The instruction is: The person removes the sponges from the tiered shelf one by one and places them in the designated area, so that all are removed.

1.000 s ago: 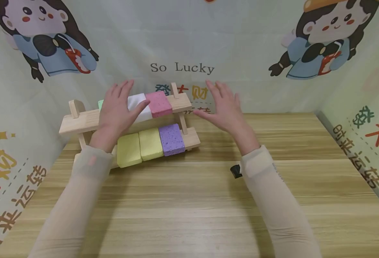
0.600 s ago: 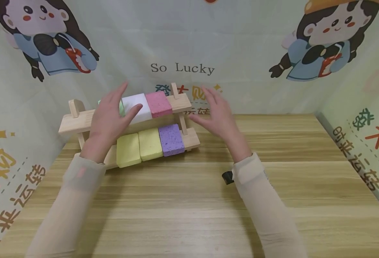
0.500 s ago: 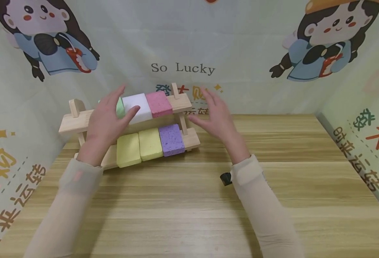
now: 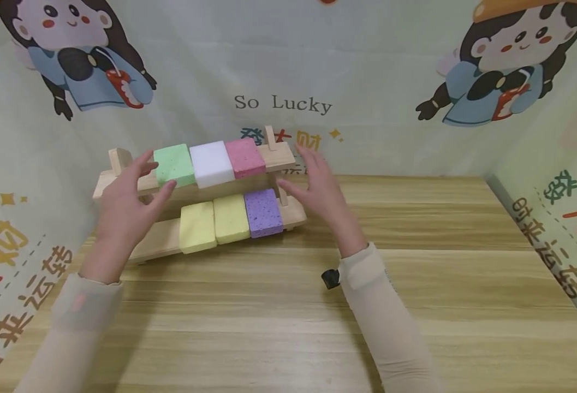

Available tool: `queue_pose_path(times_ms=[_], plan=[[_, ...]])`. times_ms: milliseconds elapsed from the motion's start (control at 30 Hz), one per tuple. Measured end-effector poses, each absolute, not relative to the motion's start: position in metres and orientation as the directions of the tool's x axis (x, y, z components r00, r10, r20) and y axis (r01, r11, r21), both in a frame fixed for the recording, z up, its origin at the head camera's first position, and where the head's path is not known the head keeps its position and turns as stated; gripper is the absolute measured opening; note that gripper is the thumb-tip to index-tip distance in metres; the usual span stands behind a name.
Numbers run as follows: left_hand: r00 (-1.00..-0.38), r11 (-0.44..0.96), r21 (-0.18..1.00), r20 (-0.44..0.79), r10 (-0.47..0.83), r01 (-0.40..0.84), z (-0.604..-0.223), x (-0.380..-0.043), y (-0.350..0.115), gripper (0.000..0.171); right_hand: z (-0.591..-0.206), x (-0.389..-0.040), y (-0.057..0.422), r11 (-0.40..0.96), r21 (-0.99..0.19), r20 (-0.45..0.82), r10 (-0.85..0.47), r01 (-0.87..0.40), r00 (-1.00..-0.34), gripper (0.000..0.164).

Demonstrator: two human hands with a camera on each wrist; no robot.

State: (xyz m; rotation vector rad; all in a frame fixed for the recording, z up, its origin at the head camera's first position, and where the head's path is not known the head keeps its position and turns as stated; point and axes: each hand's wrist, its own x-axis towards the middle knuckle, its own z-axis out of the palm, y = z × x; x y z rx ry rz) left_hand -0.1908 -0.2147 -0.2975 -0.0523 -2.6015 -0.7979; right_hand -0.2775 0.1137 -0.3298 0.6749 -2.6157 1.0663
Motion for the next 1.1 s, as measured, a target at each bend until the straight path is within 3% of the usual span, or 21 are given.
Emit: queue_pose_path(times_ms=[567, 833, 1100], plan=[[-0.894, 0.866, 0.496, 0.416, -0.168, 0.068, -0.334, -0.159, -0.267, 0.049, -0.343, -0.279, 0.09, 0.536, -0.714, 0.374, -0.253, -0.451, -0.892, 0.07], [-0.932, 0.814, 0.58, 0.302, -0.202, 0.012, -0.349, -0.149, -0.288, 0.047, -0.345, -0.281, 0.079, 0.458, -0.776, 0.368, -0.229, -0.433, -0.901, 0.063], [-0.937, 0.798, 0.602, 0.294, -0.186, 0.031, -0.364, -0.145, -0.307, 0.04, -0.339, -0.285, 0.069, 0.419, -0.818, 0.334, -0.21, -0.393, -0.919, 0.059]])
